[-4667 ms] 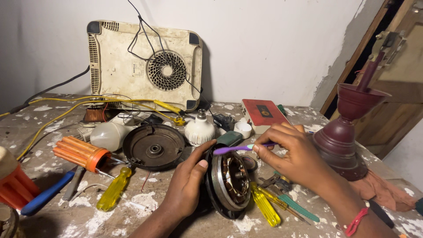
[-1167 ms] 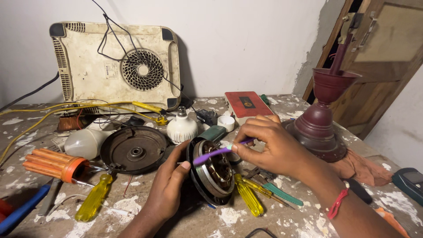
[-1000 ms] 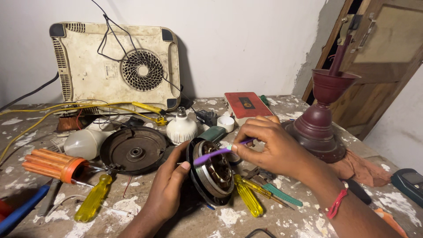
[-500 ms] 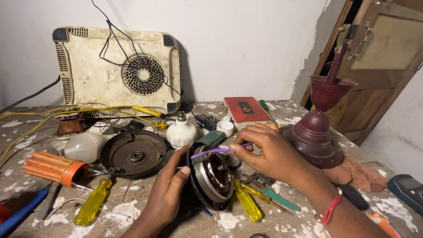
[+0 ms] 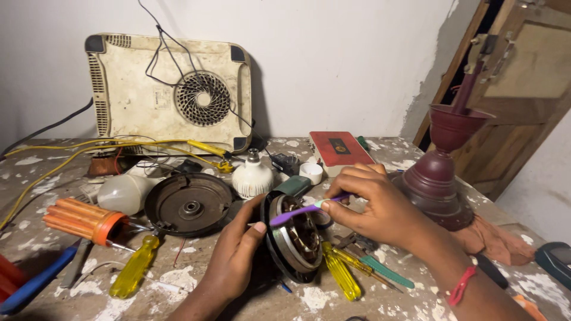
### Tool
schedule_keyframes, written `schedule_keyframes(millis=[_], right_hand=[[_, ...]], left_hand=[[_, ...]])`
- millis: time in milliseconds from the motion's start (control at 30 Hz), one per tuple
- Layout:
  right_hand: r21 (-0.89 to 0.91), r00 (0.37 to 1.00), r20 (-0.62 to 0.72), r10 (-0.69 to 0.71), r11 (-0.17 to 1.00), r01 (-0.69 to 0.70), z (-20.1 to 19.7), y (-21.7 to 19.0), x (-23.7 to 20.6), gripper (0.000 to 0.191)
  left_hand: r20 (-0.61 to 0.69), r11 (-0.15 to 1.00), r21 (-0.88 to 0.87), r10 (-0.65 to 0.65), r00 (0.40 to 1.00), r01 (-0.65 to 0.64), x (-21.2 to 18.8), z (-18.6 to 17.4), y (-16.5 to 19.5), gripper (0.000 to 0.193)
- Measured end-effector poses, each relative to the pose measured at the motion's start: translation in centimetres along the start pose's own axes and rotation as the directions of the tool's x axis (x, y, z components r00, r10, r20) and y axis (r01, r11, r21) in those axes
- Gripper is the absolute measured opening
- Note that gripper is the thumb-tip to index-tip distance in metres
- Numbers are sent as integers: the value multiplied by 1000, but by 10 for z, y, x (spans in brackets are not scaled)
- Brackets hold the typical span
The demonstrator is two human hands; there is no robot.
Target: The person holds a disassembled fan motor stator on a cluttered workbench and brushes dust and debris out of its copper windings and slots using a toothbrush, rotating the motor to reach different sections throughout the clip.
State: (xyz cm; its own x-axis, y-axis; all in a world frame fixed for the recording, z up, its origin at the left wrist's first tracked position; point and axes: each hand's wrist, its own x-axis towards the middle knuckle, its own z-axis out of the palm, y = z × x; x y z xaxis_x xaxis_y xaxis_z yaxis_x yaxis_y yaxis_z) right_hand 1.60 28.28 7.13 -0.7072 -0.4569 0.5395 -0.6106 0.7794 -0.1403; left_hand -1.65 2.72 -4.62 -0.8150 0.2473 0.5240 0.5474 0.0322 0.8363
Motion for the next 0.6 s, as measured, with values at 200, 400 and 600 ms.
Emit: schedule_keyframes(millis=[200, 400, 600], right_hand=[[-98, 997, -77, 30, 994, -38, 3, 2, 4, 19], [-21, 999, -2, 44, 999, -44, 2, 5, 2, 17], [-134, 999, 33, -39, 990, 43, 11, 12, 1, 21]], left_hand=[[5, 999, -37, 21, 1000, -21, 2, 0, 1, 61], [11, 1000, -9, 16, 1000, -16, 1, -1, 4, 60], [5, 1000, -8, -24, 1000, 24, 1, -1, 8, 58]])
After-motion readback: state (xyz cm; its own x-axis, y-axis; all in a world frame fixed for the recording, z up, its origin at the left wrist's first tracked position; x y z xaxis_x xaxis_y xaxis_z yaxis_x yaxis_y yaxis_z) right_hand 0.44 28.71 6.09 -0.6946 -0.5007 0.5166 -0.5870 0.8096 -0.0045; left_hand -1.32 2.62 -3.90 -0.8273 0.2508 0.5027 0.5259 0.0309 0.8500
